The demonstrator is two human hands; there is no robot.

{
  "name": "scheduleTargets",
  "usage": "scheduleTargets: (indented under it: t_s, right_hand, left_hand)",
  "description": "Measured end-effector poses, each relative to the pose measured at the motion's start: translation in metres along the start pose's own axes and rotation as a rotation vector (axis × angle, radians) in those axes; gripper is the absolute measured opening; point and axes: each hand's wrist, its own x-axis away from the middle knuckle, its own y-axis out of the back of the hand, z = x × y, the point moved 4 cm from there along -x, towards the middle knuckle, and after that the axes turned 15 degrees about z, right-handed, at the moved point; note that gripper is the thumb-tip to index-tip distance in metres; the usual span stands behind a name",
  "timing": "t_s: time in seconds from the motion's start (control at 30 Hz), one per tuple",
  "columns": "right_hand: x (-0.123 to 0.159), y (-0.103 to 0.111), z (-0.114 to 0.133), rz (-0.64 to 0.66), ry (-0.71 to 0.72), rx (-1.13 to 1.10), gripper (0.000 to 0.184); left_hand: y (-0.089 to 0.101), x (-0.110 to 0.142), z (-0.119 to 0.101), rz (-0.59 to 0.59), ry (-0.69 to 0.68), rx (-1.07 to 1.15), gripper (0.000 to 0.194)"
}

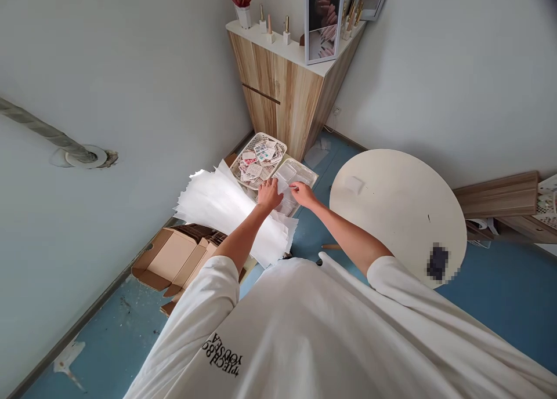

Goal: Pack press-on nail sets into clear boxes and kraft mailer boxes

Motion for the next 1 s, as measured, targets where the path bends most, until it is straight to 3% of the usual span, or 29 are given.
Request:
scheduleTargets:
  t_s: [0.13,0.3,0.5,0.63,0.73,0.87,1.0]
  right_hand:
    - [0.003,0.009,-0.002,-0.101,-0.012,-0.078,0.024]
    - [0.017,0.040,-0.026,-0.276,0.013,-0.216,0.022]
    - [0.063,0.083,-0.079,-0.353,-0.057,-0.374,0.024]
    - [0.116,0.113,-0.117,-0.412,-0.072,-0.307,0.035]
    - [0.162,0.133,-0.151,-0.419,-0.017,-0.161,0.044]
    - [0.220,0.151,-0.212,-0.293,-0.037,-0.035,0.046]
    - [0.273,0.157,-0.273,-0.153,-0.105,0.002,0.041]
  left_hand:
    - [0.013,0.002,-0.017,-0.058,-0.065,0.006,0.058]
    - [0.022,-0.002,-0.066,-0.094,-0.183,0.025,0.058]
    - [0.003,-0.009,-0.142,-0.113,-0.317,0.025,0.054]
    - [-0.029,-0.011,-0.201,-0.053,-0.417,-0.004,0.056]
    - [-0.064,-0.011,-0.248,0.049,-0.470,0.007,0.059]
    - [-0.119,-0.005,-0.307,0.208,-0.556,0.092,0.061]
    - [-0.176,0.003,-0.354,0.372,-0.524,0.205,0.061]
